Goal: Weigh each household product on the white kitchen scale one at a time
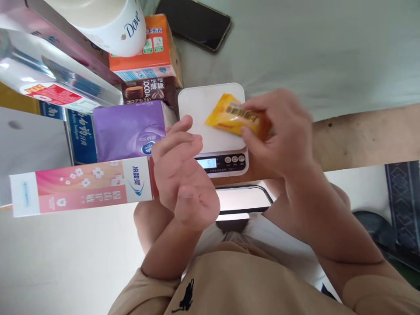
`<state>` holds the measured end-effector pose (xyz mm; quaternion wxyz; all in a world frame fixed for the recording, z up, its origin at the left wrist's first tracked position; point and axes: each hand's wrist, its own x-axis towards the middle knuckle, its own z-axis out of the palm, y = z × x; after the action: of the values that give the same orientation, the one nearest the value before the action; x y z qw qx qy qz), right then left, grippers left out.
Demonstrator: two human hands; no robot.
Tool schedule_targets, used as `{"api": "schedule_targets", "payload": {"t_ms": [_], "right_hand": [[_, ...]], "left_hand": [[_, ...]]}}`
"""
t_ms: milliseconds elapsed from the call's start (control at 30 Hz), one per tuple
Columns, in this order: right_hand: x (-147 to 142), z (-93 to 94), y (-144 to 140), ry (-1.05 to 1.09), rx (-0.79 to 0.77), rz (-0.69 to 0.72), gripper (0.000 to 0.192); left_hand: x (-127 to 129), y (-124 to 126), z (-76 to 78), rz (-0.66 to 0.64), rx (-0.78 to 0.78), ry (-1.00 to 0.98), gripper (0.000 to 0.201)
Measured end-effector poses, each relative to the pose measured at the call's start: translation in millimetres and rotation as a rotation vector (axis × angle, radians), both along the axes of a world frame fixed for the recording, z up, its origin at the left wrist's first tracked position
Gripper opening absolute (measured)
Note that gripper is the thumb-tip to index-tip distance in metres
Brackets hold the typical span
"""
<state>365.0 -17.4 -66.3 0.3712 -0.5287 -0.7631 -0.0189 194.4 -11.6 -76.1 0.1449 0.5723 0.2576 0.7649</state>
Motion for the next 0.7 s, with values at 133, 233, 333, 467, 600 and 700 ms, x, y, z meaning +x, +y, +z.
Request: {"api": "schedule_targets", "payload": {"t_ms": [133,233,333,467,600,700], "right_hand": [[38.2,-4.7,-8.4,0.049,0.098,-0.248,0.028],[52.0,-14.1,-18.5,0.096,0.034,-0.343,0.03],[51.0,-20.2,-27.1,0.081,-0.122,-0.376,0.027],[39.7,-16.8,-36.3,-0.015,-0.214,-0.439,0.033],[28.7,-9.4,-45.6,-0.036,-0.331,-0.428,0.047],[24.2,-6.4,-48.6,-0.021,-0.408,-0.401,0.048]], "left_hand": [[1.9,-1.4,1.7,0.081,0.036,0.077,0.042],[2.7,-2.9,-0.6,0.037,0.053,0.099,0.046],[5.7,-3.8,-3.0,0.005,0.009,0.113,0.049],[10.3,-0.3,-4.1,-0.002,0.067,0.054,0.038],[8.0,5.2,-4.6,-0.047,0.053,0.044,0.024],[6.7,3.6,-1.1,-0.042,0.077,0.067,0.02]]}}
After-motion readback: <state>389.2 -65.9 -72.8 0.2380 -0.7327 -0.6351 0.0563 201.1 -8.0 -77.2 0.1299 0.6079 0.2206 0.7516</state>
